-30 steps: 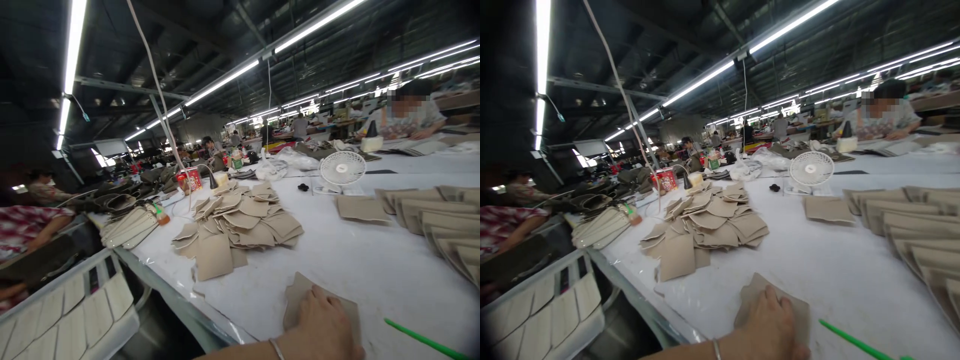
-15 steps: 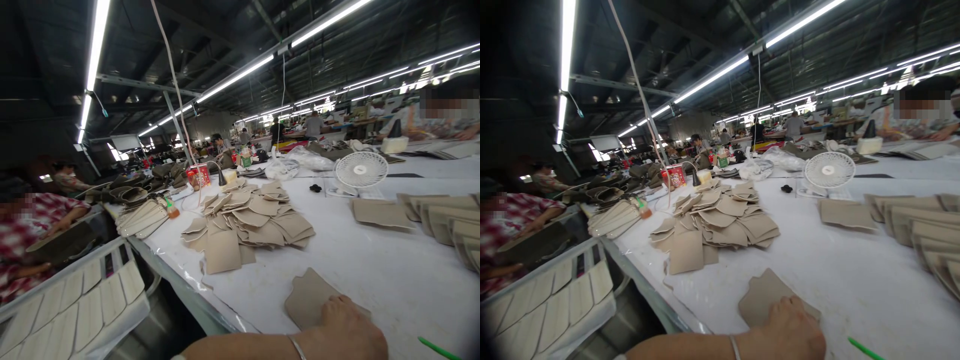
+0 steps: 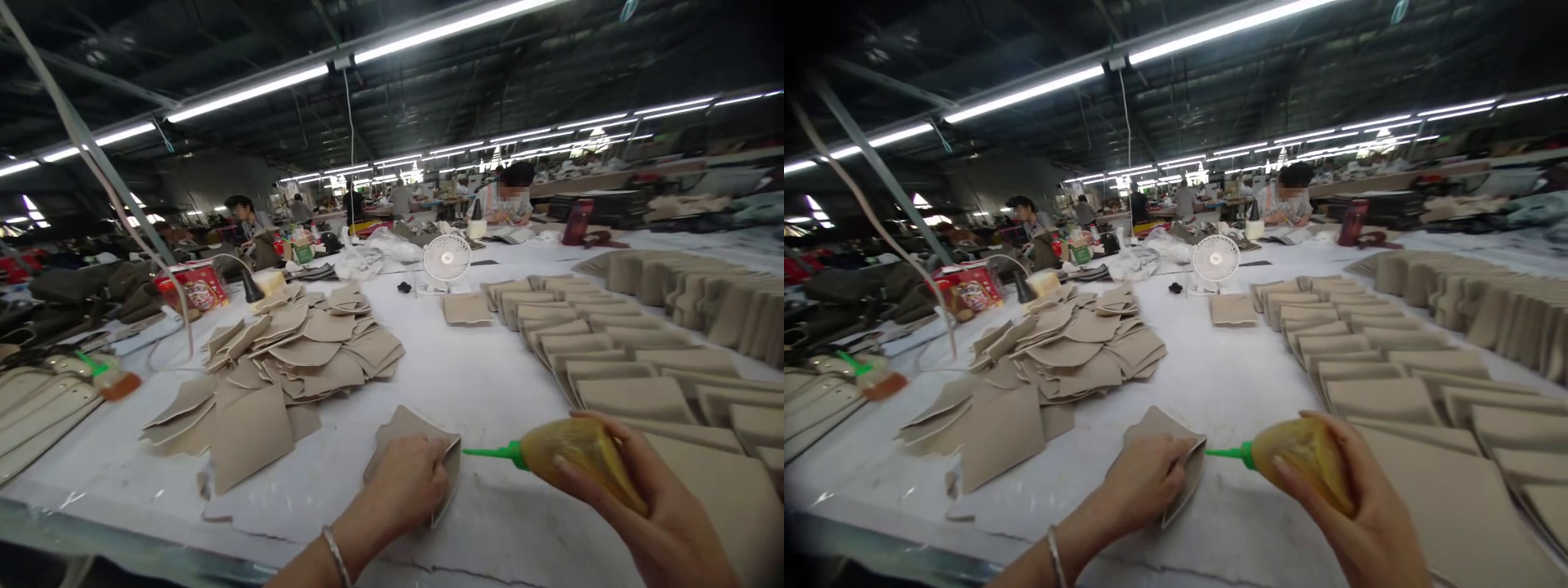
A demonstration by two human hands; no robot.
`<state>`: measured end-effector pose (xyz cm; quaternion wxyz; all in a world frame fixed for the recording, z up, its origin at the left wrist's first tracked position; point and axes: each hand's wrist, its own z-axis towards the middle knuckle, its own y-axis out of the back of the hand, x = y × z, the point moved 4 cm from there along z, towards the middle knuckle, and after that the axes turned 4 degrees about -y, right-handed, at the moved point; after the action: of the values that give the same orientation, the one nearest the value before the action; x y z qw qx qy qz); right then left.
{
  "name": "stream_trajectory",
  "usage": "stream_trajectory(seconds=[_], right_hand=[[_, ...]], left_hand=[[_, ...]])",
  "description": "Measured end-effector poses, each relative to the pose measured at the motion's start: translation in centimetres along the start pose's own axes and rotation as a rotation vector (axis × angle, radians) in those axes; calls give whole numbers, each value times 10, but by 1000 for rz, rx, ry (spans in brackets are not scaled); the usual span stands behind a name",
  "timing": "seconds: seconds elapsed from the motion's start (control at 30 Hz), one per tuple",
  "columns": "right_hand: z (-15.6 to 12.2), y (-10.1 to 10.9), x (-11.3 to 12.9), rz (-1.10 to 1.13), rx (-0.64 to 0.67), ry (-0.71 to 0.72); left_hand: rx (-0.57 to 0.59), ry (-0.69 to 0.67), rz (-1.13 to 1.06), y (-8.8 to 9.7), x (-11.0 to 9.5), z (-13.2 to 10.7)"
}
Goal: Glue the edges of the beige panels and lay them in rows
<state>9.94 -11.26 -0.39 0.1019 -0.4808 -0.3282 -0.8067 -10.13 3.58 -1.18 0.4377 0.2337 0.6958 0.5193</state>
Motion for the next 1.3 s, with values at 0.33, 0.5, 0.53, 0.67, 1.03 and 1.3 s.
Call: stream_trajectory(seconds=[0.33, 0.5, 0.53, 0.67, 1.03, 1.3], right_hand=[[-3, -29, 6, -117, 100, 101], [-8, -28, 9, -110, 137, 173], [-8, -28, 10, -97, 135, 158], [-10, -28, 12, -57, 109, 80], [-6, -24, -13, -38, 120, 26], [-8, -25, -19, 55, 141, -72]], left_hand=[[-11, 13, -34, 2, 0, 0], [-10, 40, -8, -1, -2, -3], [-10, 41, -8, -2, -3, -3], [-7, 32, -16, -3, -3, -3], [-11, 22, -30, -8, -2, -3], [10, 21, 25, -8, -5, -3]])
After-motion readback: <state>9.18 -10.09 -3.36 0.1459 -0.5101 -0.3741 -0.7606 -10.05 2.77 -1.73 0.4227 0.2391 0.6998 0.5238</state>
